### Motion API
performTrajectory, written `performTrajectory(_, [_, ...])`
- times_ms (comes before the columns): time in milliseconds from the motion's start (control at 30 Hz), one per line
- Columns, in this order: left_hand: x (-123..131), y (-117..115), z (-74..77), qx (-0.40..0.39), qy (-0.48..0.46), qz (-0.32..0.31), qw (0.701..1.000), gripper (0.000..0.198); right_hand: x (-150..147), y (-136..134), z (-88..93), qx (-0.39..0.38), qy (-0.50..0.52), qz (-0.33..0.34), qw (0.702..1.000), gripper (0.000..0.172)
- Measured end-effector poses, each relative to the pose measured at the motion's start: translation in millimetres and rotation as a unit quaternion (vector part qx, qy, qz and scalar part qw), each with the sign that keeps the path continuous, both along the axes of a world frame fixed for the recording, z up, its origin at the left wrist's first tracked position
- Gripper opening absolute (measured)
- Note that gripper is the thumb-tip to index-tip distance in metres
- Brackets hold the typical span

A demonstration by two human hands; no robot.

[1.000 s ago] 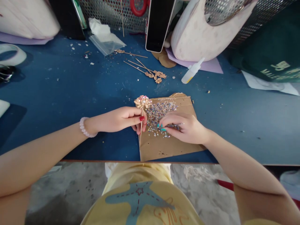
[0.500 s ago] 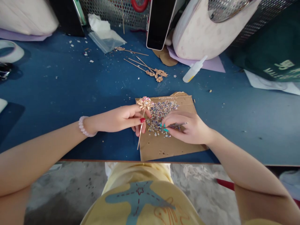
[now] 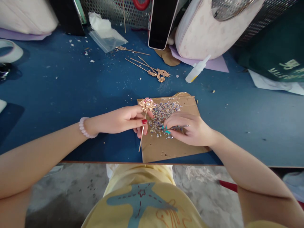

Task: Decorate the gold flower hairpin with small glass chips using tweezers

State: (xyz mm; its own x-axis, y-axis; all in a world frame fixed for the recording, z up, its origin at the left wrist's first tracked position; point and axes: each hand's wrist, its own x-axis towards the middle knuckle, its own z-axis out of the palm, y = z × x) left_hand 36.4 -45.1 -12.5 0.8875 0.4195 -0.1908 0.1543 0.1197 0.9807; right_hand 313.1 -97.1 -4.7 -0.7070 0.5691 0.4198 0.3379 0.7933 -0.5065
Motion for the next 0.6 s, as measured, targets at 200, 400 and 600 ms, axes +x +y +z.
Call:
performTrajectory(200, [0.3,-0.1,0.8,0.001,0.001,-0.001,1.0,0.019,0.1,-3.2,5.3,-0.004,0.004,0.027,1.0,0.012])
performTrajectory(400, [0.7,0.7,1.4,0.004,0.0,-0.006,1.0,0.019,-0.9,-4.7,5.3,0.001,-0.023,0.028,0.999,0.011])
performTrajectory(600, [1.0,-0.5,1.7,0.012,0.0,-0.009,1.0,0.015,-0.1,-3.7,3.2,0.003,-0.026,0.027,0.999,0.011])
